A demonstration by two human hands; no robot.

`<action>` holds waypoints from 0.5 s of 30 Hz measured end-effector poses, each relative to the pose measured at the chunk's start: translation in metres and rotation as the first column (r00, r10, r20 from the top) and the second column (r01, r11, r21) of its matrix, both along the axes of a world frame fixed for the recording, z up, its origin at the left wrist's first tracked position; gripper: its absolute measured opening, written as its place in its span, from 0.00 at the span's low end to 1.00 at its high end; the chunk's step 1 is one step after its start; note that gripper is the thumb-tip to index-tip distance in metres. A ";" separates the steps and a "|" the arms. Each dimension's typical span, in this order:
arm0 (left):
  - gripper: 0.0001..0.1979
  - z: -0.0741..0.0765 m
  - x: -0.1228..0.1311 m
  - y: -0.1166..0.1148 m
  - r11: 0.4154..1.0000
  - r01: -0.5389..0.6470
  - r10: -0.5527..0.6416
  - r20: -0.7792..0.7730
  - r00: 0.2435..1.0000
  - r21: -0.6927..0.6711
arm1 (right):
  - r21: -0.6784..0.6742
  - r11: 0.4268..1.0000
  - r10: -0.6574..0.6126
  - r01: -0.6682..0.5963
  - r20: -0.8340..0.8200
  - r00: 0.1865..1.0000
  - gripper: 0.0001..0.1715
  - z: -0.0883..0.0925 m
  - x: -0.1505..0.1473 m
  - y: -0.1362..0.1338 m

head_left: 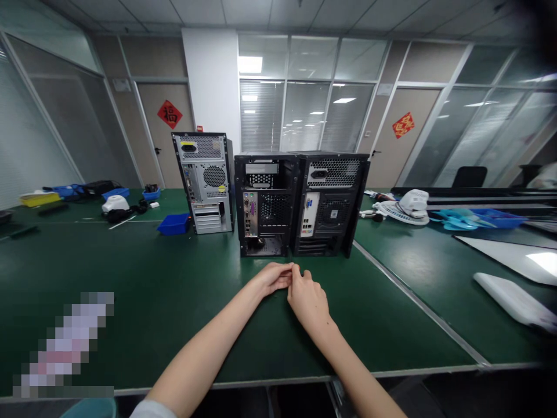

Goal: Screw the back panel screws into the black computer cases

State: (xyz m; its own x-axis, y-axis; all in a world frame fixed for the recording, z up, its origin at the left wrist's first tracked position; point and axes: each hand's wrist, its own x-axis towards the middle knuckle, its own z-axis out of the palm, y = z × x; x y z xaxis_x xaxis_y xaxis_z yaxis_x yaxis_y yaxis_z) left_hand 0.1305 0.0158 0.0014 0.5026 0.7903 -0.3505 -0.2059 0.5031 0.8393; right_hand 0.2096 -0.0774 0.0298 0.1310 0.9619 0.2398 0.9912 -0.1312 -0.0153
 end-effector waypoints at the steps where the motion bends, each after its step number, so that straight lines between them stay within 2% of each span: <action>1: 0.05 0.001 0.001 -0.001 1.000 -0.004 0.004 0.009 1.000 -0.001 | 0.003 1.000 0.004 -0.004 0.038 0.999 0.23 0.000 0.001 0.000; 6: 0.08 0.006 0.004 -0.006 1.000 -0.008 0.008 0.036 0.999 -0.003 | 0.024 0.999 0.029 -0.032 0.129 0.991 0.24 -0.003 0.007 0.003; 15: 0.08 0.003 0.005 -0.005 1.000 0.000 0.000 0.024 1.000 0.004 | 0.037 0.999 0.010 -0.011 0.031 0.999 0.21 -0.005 0.009 0.003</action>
State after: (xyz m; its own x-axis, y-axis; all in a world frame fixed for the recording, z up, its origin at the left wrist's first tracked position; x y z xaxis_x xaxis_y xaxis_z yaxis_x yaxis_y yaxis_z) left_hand 0.1351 0.0103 0.0044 0.5109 0.7917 -0.3350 -0.2258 0.4996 0.8363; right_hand 0.2182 -0.0746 0.0246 0.1127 0.9537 0.2789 0.9927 -0.1204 0.0104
